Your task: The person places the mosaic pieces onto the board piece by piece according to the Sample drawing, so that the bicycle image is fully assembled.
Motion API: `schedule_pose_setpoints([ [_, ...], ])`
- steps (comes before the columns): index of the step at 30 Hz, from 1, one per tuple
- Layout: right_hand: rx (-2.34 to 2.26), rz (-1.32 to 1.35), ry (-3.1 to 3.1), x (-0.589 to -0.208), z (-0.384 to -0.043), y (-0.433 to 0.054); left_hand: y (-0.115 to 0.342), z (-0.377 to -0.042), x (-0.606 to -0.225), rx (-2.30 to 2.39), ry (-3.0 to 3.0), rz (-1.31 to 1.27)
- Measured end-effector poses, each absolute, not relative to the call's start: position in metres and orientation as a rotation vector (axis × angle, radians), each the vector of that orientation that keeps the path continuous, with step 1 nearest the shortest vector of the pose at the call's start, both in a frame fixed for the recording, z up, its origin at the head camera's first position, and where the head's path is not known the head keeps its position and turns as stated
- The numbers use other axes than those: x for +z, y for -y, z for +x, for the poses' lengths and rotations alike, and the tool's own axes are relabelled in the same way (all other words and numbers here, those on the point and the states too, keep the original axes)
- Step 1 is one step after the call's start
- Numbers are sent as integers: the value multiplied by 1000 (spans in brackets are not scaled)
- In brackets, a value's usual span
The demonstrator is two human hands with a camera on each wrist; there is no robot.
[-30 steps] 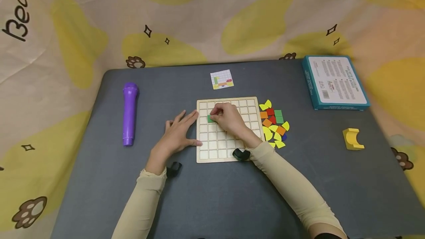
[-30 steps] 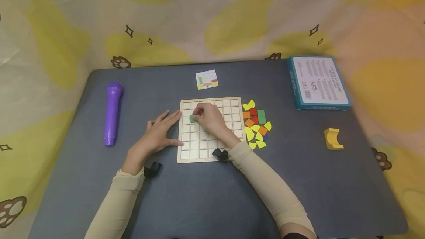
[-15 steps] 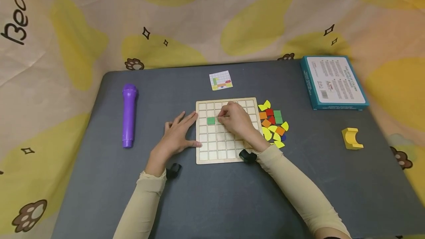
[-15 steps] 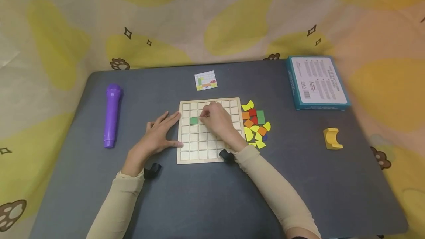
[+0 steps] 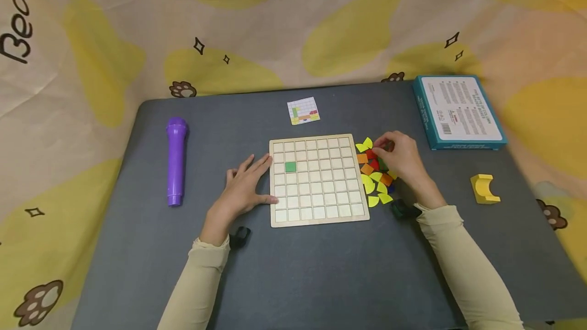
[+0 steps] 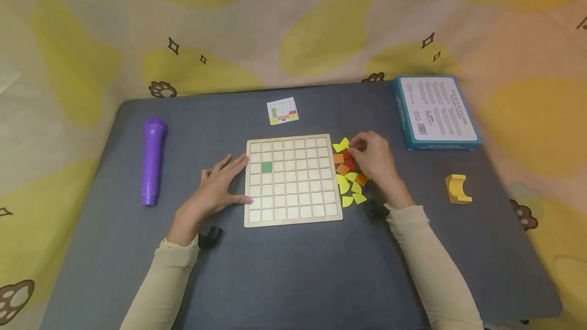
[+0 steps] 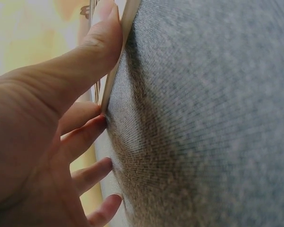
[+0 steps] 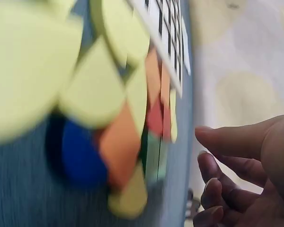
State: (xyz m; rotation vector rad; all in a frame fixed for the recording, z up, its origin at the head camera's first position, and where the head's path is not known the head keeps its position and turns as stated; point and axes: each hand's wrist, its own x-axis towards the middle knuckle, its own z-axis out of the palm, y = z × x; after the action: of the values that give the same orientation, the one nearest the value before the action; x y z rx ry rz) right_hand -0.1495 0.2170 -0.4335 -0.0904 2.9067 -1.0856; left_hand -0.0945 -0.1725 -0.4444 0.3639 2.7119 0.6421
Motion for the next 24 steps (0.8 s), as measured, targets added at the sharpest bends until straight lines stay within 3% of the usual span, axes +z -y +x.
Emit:
schedule_pose_setpoints([
  [8,-965,-80,-2777,-435,-157,-259,172,-95,-444,648,-2705,358],
  [24,-1015,-118,-2791,-439,-152,-251,172,-95,-443,658,-2695,356],
])
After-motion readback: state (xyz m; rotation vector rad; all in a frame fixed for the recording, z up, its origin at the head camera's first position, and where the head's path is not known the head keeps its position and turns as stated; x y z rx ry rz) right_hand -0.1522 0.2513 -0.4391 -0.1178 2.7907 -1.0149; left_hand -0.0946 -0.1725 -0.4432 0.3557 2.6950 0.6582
